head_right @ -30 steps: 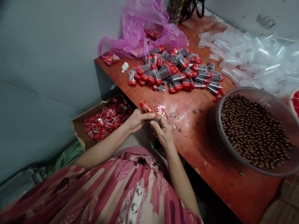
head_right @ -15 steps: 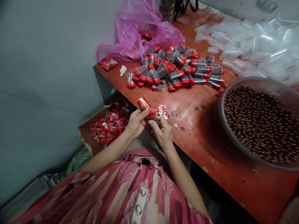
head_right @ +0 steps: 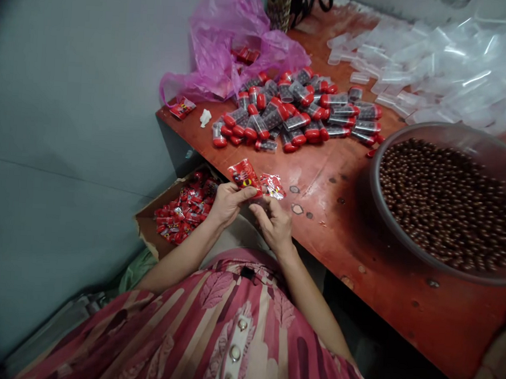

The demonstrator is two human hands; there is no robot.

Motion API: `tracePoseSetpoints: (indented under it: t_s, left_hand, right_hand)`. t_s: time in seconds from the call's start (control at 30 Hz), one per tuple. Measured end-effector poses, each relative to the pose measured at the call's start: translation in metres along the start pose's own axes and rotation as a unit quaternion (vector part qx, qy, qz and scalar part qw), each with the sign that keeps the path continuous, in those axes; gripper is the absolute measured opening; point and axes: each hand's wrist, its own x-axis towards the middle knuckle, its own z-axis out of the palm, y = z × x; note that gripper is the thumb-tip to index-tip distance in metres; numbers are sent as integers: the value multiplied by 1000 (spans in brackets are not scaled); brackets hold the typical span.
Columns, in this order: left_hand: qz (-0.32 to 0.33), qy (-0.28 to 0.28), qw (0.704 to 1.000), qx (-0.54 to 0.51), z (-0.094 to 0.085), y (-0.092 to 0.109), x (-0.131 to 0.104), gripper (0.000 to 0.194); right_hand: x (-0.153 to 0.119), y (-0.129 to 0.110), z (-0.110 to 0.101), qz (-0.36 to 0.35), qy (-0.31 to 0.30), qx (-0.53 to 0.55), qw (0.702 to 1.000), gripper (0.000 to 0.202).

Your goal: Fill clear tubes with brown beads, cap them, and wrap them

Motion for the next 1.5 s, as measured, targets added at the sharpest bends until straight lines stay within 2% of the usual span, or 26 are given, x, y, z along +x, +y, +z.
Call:
tracePoseSetpoints:
  t_s: [0.1,0.17,0.27,0.33,0.47,0.53,0.67,0.77,0.87,1.03,1.13,1.27,1.37,1.5]
  left_hand:
    - [-35,-28,999,-22,1,0,-3,29]
    - [-33,-8,999,-25,3,-3,-6,29]
    - [-17,39,998,-36,7,-9,-11,28]
    - [-18,48,997,-53,10,-11,-13,29]
    - [-61,-13,996,-56,10,-11,-14,33]
    - [-77,-36,995,-43,7,-12,-15,36]
    - [-87,-39,995,-31,3,-12,-16,34]
    - [-85,-14,995,-41,3,-7,-13,36]
    - [-53,57,994,-72,6,-2,-7,37]
    - [-70,102,987,-99,13,-7,-8,41]
    - [-69,95,988,-101,14,-11,-13,39]
    - [-57,30,987,-148,7,-12,-15,40]
    - [-49,36,983,-172,2,-9,-10,40]
    - [-73,39,987,-140,1,-6,-5,38]
  right_hand:
    - [0,0,1,47,-29,76,996,25]
    - [-1,-1,3,69,-21,102,992,26]
    - [-2,-2,6,59,29,66,996,26]
    - [-2,-2,5,56,33,52,997,26]
    - [0,-4,3,93,-21,132,987,24]
    - [0,-3,4,114,-20,188,975,24]
    - [-2,-1,10,155,-4,267,951,25]
    - [-4,0,12,146,-13,255,956,25]
    - [-7,0,13,118,-22,227,966,35]
    - [-10,8,17,62,64,134,987,36]
    - [-7,11,15,94,50,186,977,33]
    - [-1,10,12,134,43,262,955,32]
    - [-2,8,14,125,43,246,960,34]
    - [-7,5,19,94,38,195,976,34]
